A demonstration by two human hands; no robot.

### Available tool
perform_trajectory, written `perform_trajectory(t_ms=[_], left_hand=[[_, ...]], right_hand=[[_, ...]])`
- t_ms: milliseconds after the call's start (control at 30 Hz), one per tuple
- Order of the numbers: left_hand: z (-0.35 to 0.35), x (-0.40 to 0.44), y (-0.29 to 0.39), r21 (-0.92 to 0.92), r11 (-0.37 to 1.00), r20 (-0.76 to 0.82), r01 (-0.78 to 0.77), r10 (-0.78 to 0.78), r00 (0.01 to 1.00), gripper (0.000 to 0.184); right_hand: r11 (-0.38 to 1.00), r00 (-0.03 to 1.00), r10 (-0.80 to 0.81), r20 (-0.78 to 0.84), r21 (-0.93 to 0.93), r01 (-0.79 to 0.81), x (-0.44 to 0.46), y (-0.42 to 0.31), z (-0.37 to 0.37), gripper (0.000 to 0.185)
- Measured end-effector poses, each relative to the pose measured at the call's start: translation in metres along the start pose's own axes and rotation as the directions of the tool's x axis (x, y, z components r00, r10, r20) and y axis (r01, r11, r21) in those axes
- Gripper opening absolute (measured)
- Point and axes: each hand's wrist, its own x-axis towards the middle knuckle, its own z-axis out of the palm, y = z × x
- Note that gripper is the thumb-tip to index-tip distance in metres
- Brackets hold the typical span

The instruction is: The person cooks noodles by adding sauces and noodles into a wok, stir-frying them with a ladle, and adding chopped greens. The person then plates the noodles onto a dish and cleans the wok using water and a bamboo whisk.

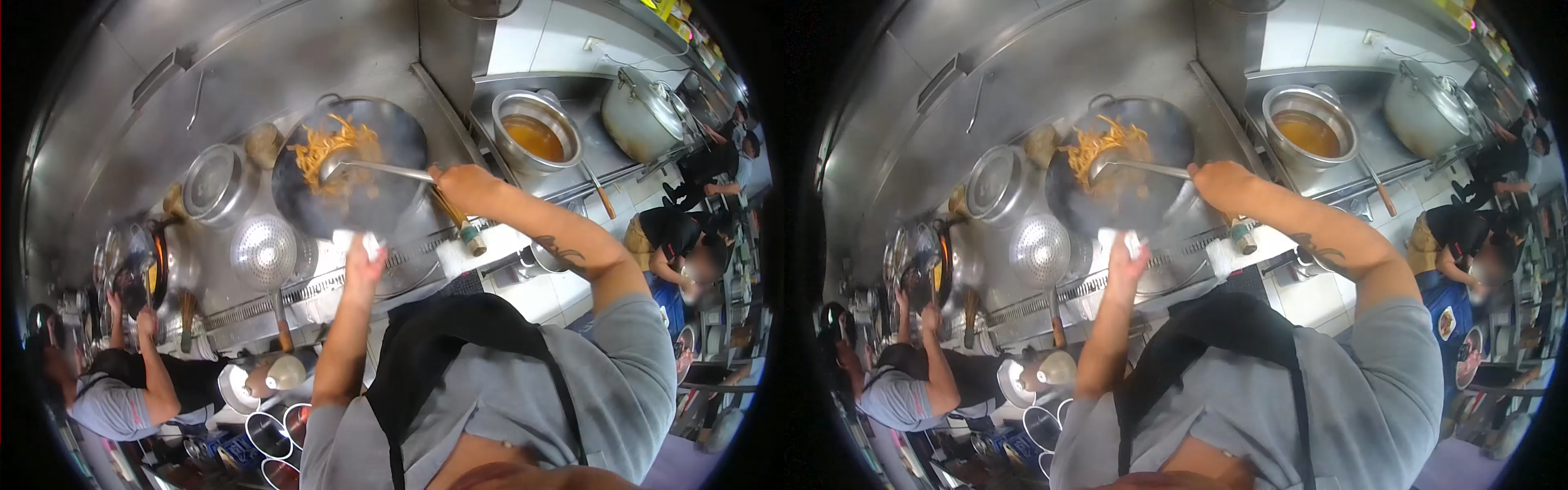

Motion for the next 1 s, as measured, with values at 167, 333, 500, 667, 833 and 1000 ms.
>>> perform_trajectory(t_ms=[167, 333, 500, 667, 833, 1000], left_hand=[[0.036, -0.026, 0.025, -0.052, 0.993, 0.036, 0.106, -0.104, 0.994, 0.012], [-0.001, 0.015, 0.004, -0.025, 0.999, 0.048, 0.031, -0.03, 0.998, 0.012], [-0.064, -0.021, -0.066, 0.068, 0.994, 0.133, 0.091, -0.099, 0.986, 0.014], [-0.024, 0.033, 0.006, -0.012, 1.0, 0.052, -0.016, 0.016, 0.999, 0.01], [0.007, 0.069, 0.037, 0.0, 1.0, 0.031, 0.01, -0.01, 0.999, 0.005], [0.007, 0.073, 0.035, -0.011, 0.999, 0.027, 0.036, -0.036, 0.999, 0.005]], right_hand=[[0.959, 0.975, -0.123, 0.185, 0.276, 0.069, -0.035, 0.025, -0.038, 0.038], [0.97, 0.995, -0.086, 0.053, 0.234, 0.071, 0.009, 0.054, 0.017, 0.032], [0.999, 0.988, 0.018, -0.157, 0.039, -0.012, 0.012, 0.036, 0.025, 0.027], [0.999, 0.994, 0.013, -0.111, 0.045, -0.008, -0.015, 0.03, -0.032, 0.028], [1.0, 0.984, 0.016, -0.178, -0.015, -0.019, 0.002, 0.036, -0.047, 0.03], [0.993, 0.988, 0.122, -0.095, 0.002, -0.122, 0.083, 0.019, 0.0, 0.023]])
